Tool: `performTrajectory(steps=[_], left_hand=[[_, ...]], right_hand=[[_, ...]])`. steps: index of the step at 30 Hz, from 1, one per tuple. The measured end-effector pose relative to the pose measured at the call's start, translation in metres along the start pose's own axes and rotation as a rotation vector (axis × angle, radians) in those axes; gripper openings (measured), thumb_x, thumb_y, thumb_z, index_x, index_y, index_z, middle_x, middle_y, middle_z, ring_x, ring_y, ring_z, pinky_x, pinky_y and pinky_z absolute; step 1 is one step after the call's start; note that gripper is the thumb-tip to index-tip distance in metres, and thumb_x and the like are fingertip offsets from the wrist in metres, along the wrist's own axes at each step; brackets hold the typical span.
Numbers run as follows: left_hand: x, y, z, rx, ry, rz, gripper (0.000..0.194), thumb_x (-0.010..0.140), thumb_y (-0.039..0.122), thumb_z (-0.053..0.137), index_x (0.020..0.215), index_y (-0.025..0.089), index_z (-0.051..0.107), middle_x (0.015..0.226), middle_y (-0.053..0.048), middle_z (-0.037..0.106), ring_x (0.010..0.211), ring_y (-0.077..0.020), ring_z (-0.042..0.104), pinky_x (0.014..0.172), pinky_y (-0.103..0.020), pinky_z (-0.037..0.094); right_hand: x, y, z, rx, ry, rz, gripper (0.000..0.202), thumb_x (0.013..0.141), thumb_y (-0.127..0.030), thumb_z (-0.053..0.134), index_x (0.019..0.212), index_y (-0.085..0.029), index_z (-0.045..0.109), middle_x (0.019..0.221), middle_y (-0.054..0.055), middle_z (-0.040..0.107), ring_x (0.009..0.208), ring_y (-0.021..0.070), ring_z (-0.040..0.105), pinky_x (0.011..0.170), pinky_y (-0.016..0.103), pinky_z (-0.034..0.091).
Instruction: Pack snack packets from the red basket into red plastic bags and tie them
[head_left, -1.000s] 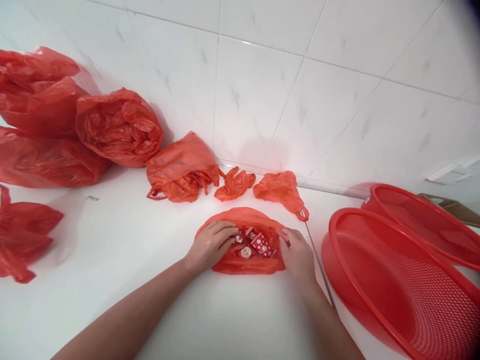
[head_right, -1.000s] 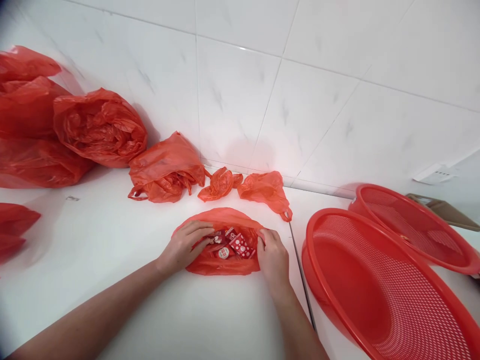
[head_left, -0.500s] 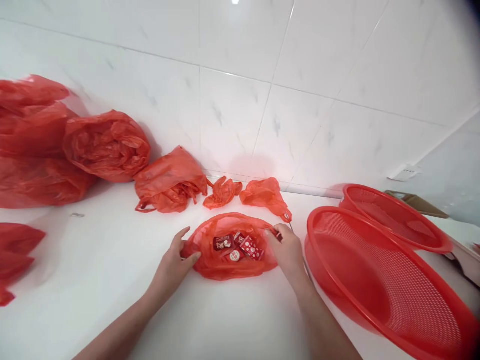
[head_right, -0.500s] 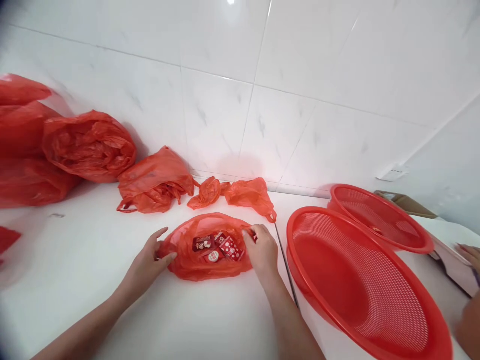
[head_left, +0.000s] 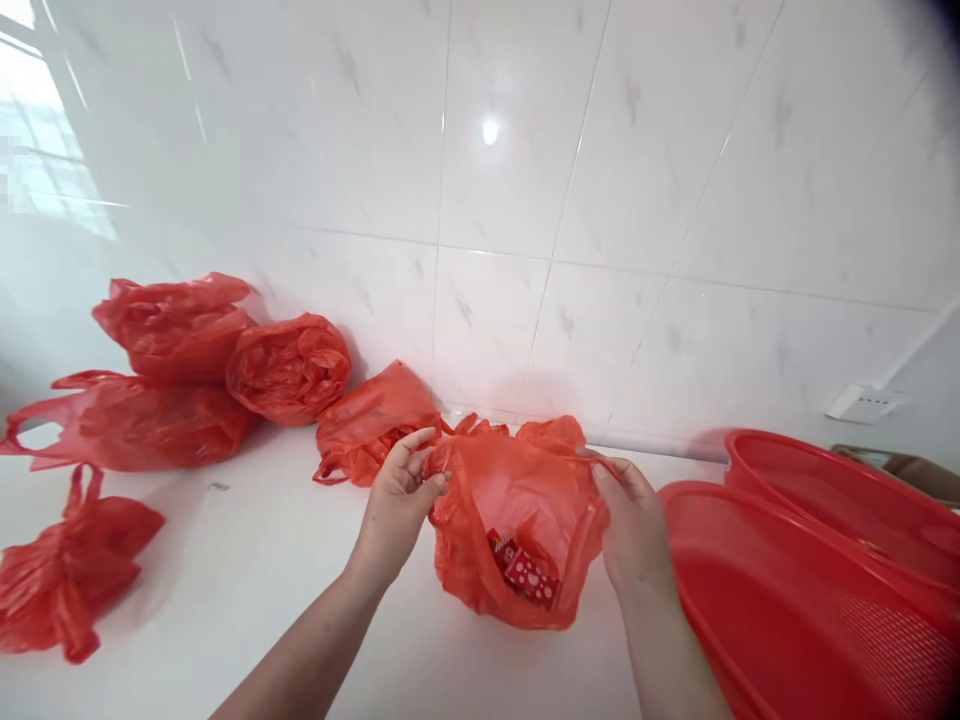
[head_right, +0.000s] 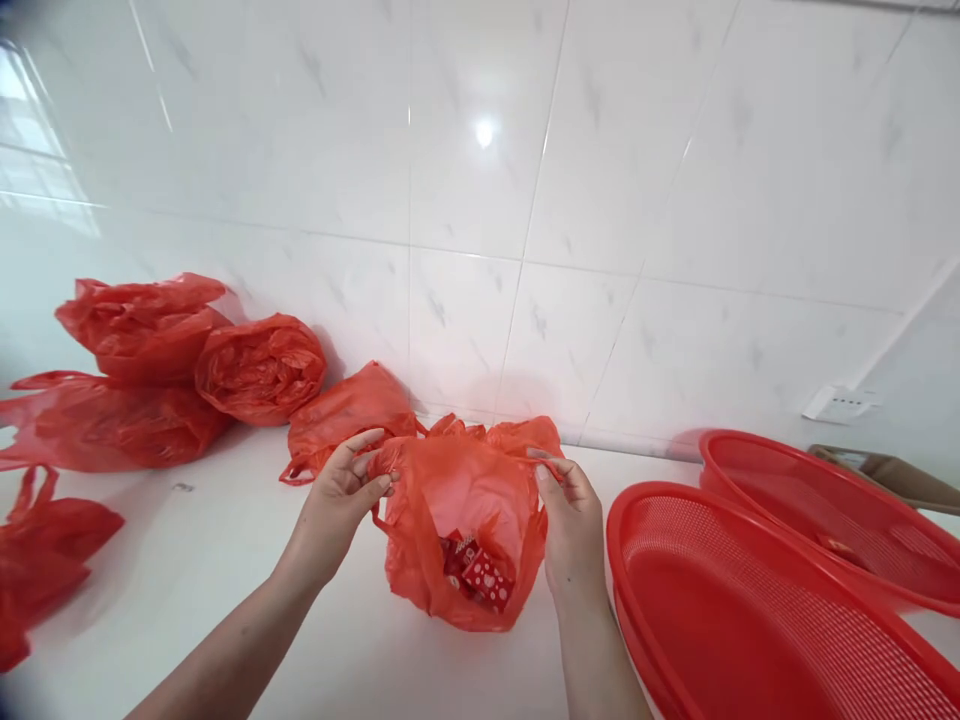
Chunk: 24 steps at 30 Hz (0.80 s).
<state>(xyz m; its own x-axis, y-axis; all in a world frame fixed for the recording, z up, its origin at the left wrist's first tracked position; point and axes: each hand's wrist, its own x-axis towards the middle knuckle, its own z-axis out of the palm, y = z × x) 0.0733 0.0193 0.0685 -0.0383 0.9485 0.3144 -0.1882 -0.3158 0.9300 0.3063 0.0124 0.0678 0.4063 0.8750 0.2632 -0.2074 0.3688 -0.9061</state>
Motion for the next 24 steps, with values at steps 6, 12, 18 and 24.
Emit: performTrajectory(steps=[6, 12, 18, 24], left_hand=[[0.009, 0.025, 0.004, 0.435, -0.019, 0.222, 0.046, 0.085, 0.018, 0.045, 0.129, 0.03, 0.046, 0.119, -0.004, 0.06, 0.094, -0.0164, 0.063, 0.08, -0.03, 0.05], [0.014, 0.038, -0.004, 0.774, 0.187, 0.439, 0.038, 0.084, 0.019, 0.045, 0.12, 0.029, 0.054, 0.105, -0.002, 0.065, 0.093, -0.0184, 0.061, 0.079, -0.032, 0.049], [0.017, 0.047, -0.001, 0.341, 0.312, 0.243, 0.044, 0.079, 0.032, 0.059, 0.121, 0.027, 0.049, 0.1, -0.003, 0.061, 0.056, -0.0086, 0.05, 0.045, -0.021, 0.042], [0.019, 0.047, -0.016, 0.219, 0.189, 0.233, 0.055, 0.077, 0.037, 0.064, 0.126, 0.029, 0.043, 0.123, -0.007, 0.053, 0.081, -0.0144, 0.056, 0.068, -0.028, 0.051]], right_hand=[[0.004, -0.025, 0.01, 0.304, 0.014, 0.093, 0.024, 0.073, -0.038, 0.069, 0.09, -0.023, 0.061, 0.098, 0.002, 0.066, 0.09, 0.0159, 0.062, 0.075, 0.029, 0.05], [0.002, -0.027, 0.014, 0.351, 0.038, 0.133, 0.029, 0.07, -0.035, 0.072, 0.093, -0.023, 0.062, 0.1, 0.004, 0.067, 0.092, 0.0176, 0.062, 0.075, 0.03, 0.051], [0.0, -0.023, 0.019, 0.188, 0.065, 0.074, 0.037, 0.07, -0.038, 0.071, 0.103, -0.024, 0.063, 0.105, 0.004, 0.067, 0.1, 0.0197, 0.061, 0.085, 0.033, 0.049], [-0.007, -0.019, 0.014, -0.052, -0.041, -0.028, 0.058, 0.069, -0.044, 0.07, 0.121, -0.028, 0.053, 0.131, 0.007, 0.054, 0.123, 0.0247, 0.046, 0.101, 0.04, 0.039]])
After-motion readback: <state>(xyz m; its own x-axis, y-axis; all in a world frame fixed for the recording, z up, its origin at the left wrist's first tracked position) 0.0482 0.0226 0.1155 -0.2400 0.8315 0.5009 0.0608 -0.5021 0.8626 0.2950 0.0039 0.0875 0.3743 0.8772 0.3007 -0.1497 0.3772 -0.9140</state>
